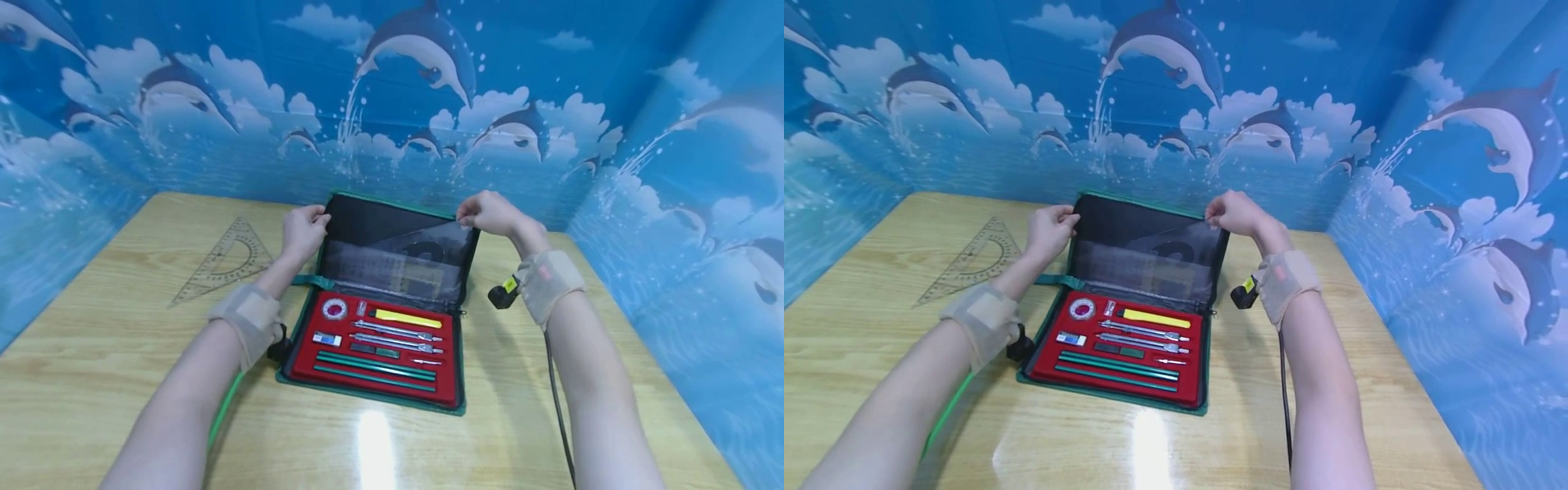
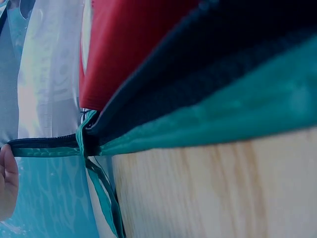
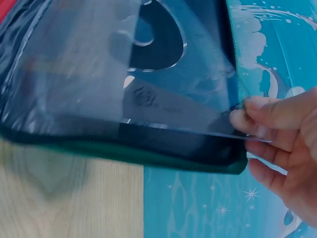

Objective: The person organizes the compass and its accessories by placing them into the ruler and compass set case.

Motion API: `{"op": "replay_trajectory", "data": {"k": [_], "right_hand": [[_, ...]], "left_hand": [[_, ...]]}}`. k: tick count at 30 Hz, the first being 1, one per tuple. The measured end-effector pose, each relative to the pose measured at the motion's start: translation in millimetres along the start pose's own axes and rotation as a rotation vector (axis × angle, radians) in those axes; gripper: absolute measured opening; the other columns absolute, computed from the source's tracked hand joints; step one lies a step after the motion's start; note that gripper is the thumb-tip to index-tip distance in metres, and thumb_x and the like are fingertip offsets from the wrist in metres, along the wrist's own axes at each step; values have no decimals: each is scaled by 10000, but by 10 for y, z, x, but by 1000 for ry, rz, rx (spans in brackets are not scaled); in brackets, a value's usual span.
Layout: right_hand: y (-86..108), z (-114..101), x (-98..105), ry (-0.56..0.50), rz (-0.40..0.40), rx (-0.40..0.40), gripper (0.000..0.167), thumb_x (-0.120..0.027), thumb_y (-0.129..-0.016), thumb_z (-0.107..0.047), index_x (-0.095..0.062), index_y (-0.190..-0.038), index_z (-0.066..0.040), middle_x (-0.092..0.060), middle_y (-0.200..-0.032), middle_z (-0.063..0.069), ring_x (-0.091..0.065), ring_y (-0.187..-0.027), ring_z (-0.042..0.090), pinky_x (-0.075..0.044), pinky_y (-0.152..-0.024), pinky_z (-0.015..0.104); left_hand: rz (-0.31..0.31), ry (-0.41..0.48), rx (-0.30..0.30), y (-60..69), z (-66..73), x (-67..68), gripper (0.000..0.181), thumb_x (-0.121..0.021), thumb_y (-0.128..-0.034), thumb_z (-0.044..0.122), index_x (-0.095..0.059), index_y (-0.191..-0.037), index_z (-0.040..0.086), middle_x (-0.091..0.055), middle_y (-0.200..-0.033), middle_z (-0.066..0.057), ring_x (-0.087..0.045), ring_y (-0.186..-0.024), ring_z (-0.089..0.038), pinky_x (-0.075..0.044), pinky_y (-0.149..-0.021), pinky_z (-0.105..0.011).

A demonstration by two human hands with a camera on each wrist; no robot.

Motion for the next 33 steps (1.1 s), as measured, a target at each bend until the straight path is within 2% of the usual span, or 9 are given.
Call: {"op": "replay_trajectory", "data": {"k": [5,9,13,20,27,33], "right_hand": [[0,-5,-67,75,50,26,97,-591,-905,-103,-632,-955,-31,-652,-891,101,-579,-781,232,-444,-673,390],[-5,-7,-101,95,82,31,103,-581,-911,-114,-604,-962,-28,-631,-902,116,-574,-795,246,-443,-671,393],[-6,-26,-86,71,119,47,98,-560,-921,-101,-568,-972,-19,-612,-934,142,-589,-850,265,-453,-697,411],[-5,-26,-78,-44,93,54,67,-482,-954,-60,-504,-987,-6,-583,-968,160,-632,-847,261,-495,-736,407],[-8,-46,-55,25,143,97,77,-516,-936,-56,-556,-970,1,-610,-974,162,-607,-920,284,-464,-728,420],[-23,-70,-43,46,115,114,133,-529,-929,-41,-612,-1021,10,-615,-1024,173,-589,-963,292,-460,-781,443]], "left_hand": [[-6,-3,5,21,4,5,329,-520,-947,134,-570,-1231,-24,-616,-1149,-188,-648,-905,-275,-520,-753,-361],[-21,4,20,30,-3,15,338,-511,-952,136,-555,-1250,-20,-604,-1172,-188,-642,-921,-276,-516,-767,-364],[-35,6,27,12,-6,41,345,-512,-953,143,-551,-1258,-12,-613,-1158,-182,-646,-885,-276,-511,-769,-370],[-45,13,15,-34,53,83,336,-531,-942,133,-563,-1239,-20,-648,-1075,-189,-646,-803,-276,-511,-728,-363],[-54,27,30,-35,20,90,346,-526,-949,144,-548,-1258,-10,-639,-1101,-182,-640,-828,-269,-507,-749,-360],[-62,48,33,-9,-2,87,374,-514,-957,151,-511,-1294,-13,-605,-1169,-190,-636,-885,-278,-503,-782,-359]]}}
Point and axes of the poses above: each hand's wrist, its own y-axis away from the middle knuckle, its own x-axis out of the back of the hand, z = x × y, the point moved 3 cm from there along -y, towards the middle knuckle
